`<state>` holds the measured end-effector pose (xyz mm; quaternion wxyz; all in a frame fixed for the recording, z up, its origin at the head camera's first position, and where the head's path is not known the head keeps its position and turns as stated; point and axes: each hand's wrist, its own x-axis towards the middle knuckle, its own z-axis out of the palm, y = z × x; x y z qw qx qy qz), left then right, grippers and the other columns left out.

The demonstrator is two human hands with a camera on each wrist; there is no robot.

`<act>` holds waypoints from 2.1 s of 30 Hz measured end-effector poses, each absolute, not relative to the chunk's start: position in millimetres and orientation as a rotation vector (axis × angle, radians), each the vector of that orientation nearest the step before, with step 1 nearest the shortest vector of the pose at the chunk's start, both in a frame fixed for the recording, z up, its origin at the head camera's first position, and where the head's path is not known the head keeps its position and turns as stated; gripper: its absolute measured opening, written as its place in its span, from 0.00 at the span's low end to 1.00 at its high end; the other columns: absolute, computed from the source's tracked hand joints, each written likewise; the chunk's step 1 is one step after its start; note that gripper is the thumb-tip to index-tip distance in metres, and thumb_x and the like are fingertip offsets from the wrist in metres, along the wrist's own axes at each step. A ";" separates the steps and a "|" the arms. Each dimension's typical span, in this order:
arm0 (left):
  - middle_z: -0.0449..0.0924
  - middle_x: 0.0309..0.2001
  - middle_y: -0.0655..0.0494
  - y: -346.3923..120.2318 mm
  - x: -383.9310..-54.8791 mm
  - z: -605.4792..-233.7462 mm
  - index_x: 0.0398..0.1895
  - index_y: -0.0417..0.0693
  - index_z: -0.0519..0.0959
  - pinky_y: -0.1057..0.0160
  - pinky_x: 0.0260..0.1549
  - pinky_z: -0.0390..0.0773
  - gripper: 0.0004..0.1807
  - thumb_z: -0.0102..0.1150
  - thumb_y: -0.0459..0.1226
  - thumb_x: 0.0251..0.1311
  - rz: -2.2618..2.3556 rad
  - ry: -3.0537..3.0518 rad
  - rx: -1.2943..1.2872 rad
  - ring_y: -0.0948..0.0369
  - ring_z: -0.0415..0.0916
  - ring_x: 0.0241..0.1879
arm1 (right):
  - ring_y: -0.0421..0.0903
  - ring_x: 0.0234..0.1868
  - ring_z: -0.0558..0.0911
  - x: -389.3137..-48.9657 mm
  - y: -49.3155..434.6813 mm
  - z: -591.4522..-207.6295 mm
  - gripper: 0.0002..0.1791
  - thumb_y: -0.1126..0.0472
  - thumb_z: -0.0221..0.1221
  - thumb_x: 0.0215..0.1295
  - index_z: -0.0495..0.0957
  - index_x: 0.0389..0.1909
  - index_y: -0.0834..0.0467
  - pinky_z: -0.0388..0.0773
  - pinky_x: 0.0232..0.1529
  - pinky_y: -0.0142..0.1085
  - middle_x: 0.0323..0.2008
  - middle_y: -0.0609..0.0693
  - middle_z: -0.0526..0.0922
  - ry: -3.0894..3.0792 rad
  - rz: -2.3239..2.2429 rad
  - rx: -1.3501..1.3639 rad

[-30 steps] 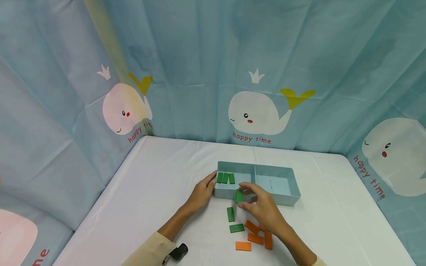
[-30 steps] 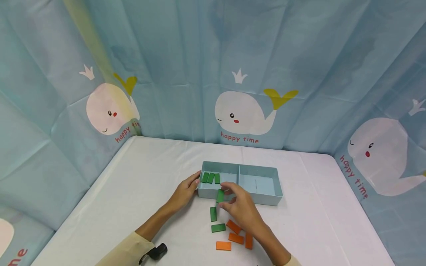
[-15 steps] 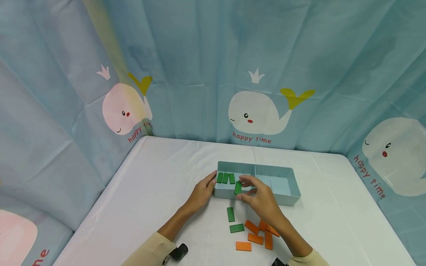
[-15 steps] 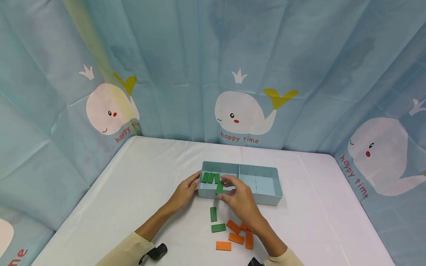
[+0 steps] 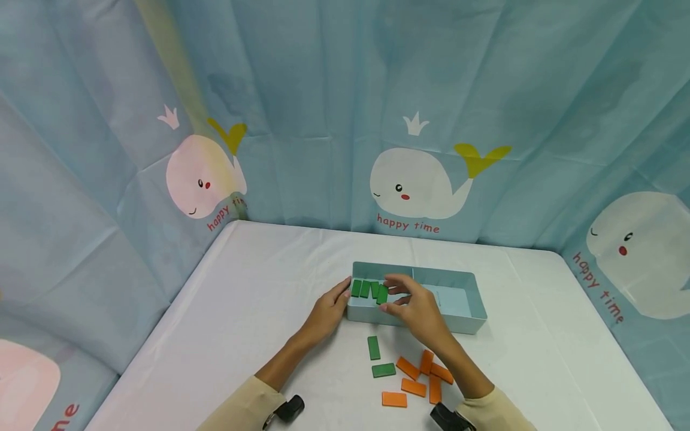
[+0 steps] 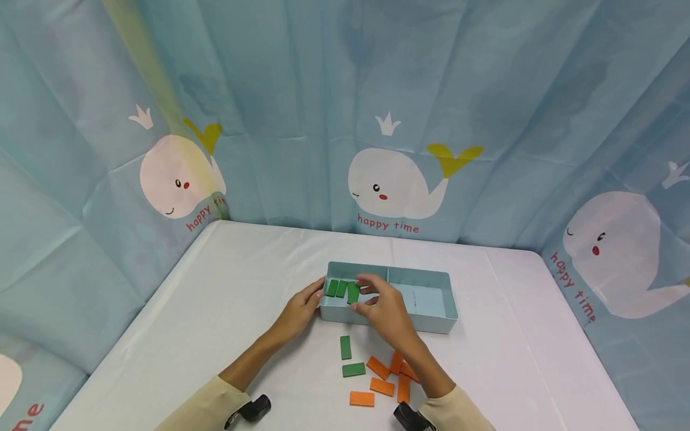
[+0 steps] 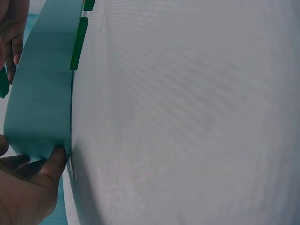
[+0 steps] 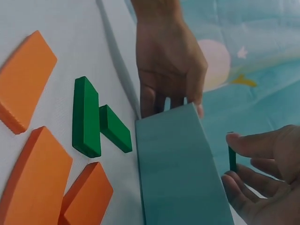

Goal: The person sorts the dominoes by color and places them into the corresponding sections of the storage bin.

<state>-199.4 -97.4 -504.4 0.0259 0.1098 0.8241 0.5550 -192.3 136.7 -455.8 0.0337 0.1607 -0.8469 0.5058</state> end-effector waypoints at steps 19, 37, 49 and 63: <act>0.62 0.81 0.45 -98.8 -198.6 -504.1 0.83 0.41 0.60 0.40 0.80 0.59 0.29 0.42 0.42 0.87 1.723 2.528 0.334 0.44 0.56 0.81 | 0.53 0.54 0.87 -209.8 123.0 -455.8 0.33 0.71 0.75 0.59 0.80 0.66 0.56 0.89 0.50 0.40 0.58 0.53 0.87 -2.681 1.589 0.414; 0.62 0.81 0.45 -98.4 -199.2 -505.1 0.84 0.41 0.59 0.40 0.80 0.59 0.30 0.42 0.44 0.87 1.732 2.516 0.330 0.44 0.57 0.81 | 0.52 0.51 0.87 -228.4 116.0 -459.0 0.34 0.72 0.77 0.56 0.80 0.66 0.60 0.89 0.46 0.43 0.54 0.54 0.88 -2.765 1.602 0.409; 0.62 0.81 0.44 -97.7 -199.7 -506.7 0.83 0.40 0.59 0.40 0.80 0.58 0.29 0.42 0.42 0.87 1.732 2.518 0.338 0.44 0.57 0.81 | 0.53 0.50 0.86 -240.1 110.0 -461.9 0.35 0.71 0.78 0.56 0.80 0.66 0.57 0.87 0.45 0.42 0.54 0.57 0.87 -2.858 1.616 0.448; 0.61 0.81 0.44 -98.1 -198.9 -506.7 0.84 0.40 0.59 0.40 0.79 0.59 0.30 0.41 0.44 0.87 1.719 2.523 0.356 0.44 0.56 0.81 | 0.46 0.40 0.85 -251.0 101.4 -466.6 0.33 0.75 0.76 0.55 0.80 0.64 0.62 0.86 0.38 0.38 0.50 0.58 0.87 -2.911 1.605 0.527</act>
